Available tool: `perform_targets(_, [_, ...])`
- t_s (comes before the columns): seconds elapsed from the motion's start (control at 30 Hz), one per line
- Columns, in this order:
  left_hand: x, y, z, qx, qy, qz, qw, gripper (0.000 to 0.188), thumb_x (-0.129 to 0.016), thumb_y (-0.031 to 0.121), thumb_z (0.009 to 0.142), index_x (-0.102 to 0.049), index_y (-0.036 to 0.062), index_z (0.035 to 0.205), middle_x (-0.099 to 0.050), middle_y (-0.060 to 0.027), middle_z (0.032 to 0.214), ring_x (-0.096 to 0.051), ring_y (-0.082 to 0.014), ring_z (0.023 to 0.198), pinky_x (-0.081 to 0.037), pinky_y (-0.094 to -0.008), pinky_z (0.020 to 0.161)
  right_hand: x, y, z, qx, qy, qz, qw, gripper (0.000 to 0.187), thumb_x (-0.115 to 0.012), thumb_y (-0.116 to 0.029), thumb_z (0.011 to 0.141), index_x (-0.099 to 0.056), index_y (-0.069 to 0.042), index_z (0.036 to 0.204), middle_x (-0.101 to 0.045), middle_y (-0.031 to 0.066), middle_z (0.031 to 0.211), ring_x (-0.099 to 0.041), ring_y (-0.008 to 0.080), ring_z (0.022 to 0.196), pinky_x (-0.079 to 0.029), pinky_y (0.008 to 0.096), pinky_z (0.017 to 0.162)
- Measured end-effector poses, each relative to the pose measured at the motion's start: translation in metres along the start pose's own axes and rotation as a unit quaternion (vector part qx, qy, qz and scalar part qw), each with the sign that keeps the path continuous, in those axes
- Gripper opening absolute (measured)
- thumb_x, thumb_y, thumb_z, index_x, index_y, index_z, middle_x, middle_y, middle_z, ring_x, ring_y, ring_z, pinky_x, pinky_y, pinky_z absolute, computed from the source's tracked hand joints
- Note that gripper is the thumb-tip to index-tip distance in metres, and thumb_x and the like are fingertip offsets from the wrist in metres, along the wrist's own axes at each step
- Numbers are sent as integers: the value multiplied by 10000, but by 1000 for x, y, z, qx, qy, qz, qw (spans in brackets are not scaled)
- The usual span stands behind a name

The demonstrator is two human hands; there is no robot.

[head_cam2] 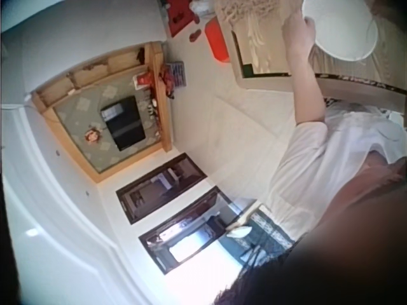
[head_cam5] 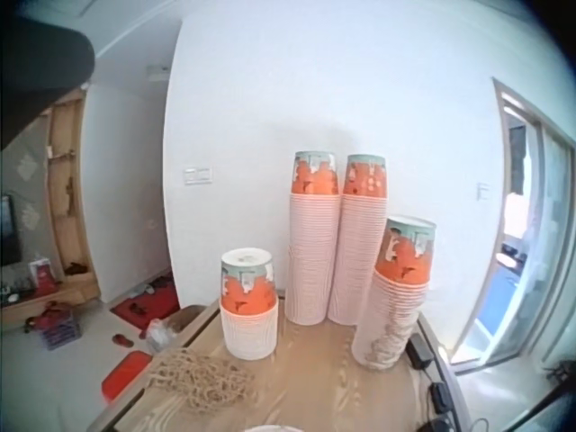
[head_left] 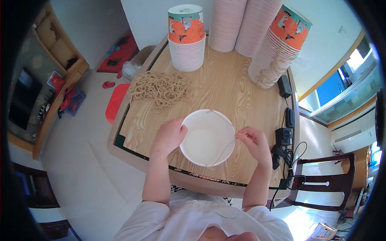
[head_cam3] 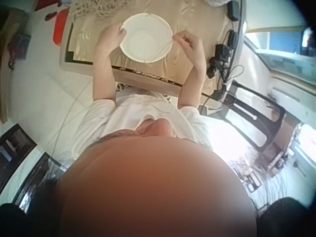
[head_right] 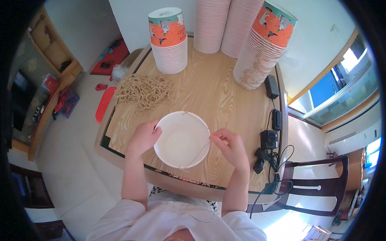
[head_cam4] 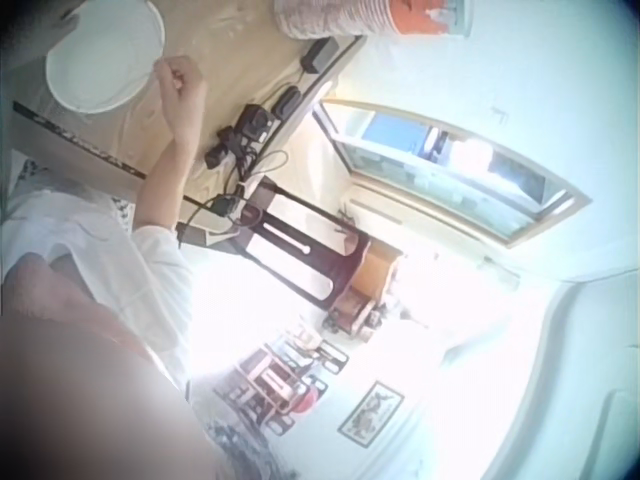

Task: Attaching elastic rubber bands to the rims of patterned paper buckets for packaging.

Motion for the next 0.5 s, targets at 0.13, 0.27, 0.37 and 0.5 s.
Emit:
perform_targets(0.13, [-7, -5, 8, 30, 35, -61, 997, 192, -495, 137, 848, -574, -22, 919, -634, -243, 849, -613, -412, 812, -482, -493, 746, -4, 17, -1, -20, 34, 105, 994, 34, -606, -21, 867, -626, 5, 874, -640, 46, 819, -589, 97, 739, -442, 216, 670])
perform_targets(0.27, [-8, -9, 13, 39, 50, -93, 994, 187, -489, 126, 849, -567, -31, 913, -631, -247, 839, -611, -414, 811, -482, -493, 741, 0, 21, -3, -52, 42, 309, 949, 74, -602, 0, 855, -594, -27, 924, -598, 18, 760, -547, 84, 681, -442, 230, 647])
perform_targets(0.37, [-5, -13, 15, 53, 70, -107, 990, 190, -488, 124, 847, -563, -39, 911, -628, -250, 829, -612, -413, 807, -479, -491, 732, 0, 26, -3, -66, 19, 410, 910, 162, -594, 19, 851, -567, -46, 996, -571, -5, 740, -532, 77, 679, -433, 220, 627])
perform_targets(0.5, [-2, -9, 15, 38, 37, -108, 993, 186, -486, 124, 848, -568, -24, 925, -627, -242, 828, -610, -409, 798, -480, -477, 710, -6, 32, 3, -95, 72, 374, 920, 223, -594, 13, 858, -537, -50, 1064, -537, -20, 707, -502, 66, 637, -406, 204, 586])
Point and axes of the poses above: each hand's wrist, its own z-axis towards the middle knuckle, its own x-axis out of the back of the hand, y = z × x, the point moved 3 cm from there along z, towards the middle knuckle
